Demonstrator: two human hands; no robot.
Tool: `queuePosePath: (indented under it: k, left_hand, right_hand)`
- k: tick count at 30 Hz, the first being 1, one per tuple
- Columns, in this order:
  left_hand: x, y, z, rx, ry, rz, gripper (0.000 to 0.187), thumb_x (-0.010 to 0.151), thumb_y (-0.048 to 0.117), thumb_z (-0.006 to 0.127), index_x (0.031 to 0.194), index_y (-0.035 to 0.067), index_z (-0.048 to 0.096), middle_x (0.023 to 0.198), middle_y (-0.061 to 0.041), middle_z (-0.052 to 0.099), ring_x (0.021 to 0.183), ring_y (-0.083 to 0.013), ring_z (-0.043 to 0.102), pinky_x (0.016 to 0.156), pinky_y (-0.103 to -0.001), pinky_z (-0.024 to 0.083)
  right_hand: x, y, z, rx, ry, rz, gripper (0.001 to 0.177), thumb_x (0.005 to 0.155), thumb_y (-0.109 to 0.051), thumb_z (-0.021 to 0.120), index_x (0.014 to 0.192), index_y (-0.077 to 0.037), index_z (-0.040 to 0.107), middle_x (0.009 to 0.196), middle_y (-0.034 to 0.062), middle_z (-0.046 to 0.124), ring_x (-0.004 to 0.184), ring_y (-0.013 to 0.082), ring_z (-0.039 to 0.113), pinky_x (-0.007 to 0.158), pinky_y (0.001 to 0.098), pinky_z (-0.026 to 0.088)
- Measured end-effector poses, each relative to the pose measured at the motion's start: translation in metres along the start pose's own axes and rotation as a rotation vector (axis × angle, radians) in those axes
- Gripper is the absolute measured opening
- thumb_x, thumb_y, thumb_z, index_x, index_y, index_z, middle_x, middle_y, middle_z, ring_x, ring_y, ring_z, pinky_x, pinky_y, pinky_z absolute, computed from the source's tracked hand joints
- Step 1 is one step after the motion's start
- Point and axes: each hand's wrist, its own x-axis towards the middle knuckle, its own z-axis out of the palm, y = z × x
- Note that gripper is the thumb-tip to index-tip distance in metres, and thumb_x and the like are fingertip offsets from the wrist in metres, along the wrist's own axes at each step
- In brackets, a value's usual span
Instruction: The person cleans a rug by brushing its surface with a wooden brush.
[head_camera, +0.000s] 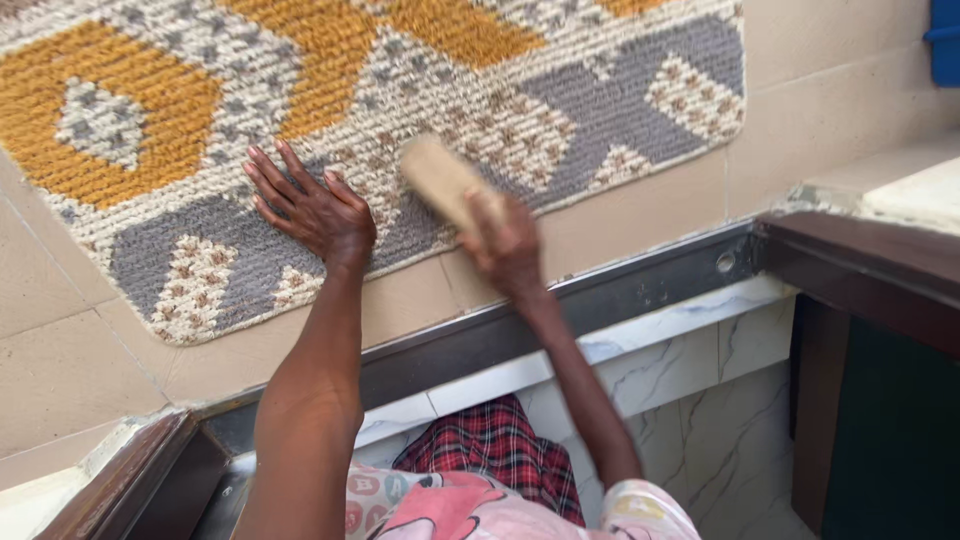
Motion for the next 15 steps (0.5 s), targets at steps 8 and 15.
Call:
queuePosePath:
  k: [8,15]
  left_hand:
    - [0.005,-0.003,0.01,0.04,0.082,0.018,0.067,0.113,0.036,0.043,0.168,0.012,0.014,0.174,-0.017,0.001,0.162,-0.0348,0.001,0.131,-0.058,0.007]
    - [0.001,0.0,0.006,0.045,0.074,0.019,0.066,0.115,0.034,0.042,0.17,0.013,0.014,0.175,-0.016,0.002,0.163,-0.0338,0.002,0.132,-0.057,0.007]
  right_hand:
    - [0.039,0.296,-0.114,-0.47,0.203,0.665,0.064,0.112,-0.043,0.065,0.163,-0.013,0.039,0.147,0.0385,0.043,0.134,0.0589,0.041,0.106,0.0636,0.037]
    - [0.028,0.054,-0.007,0.042,0.216,0.146,0.063,0.099,-0.042,0.069,0.151,-0.013,0.048,0.14,0.0249,0.053,0.126,0.0385,0.058,0.105,0.0516,0.05]
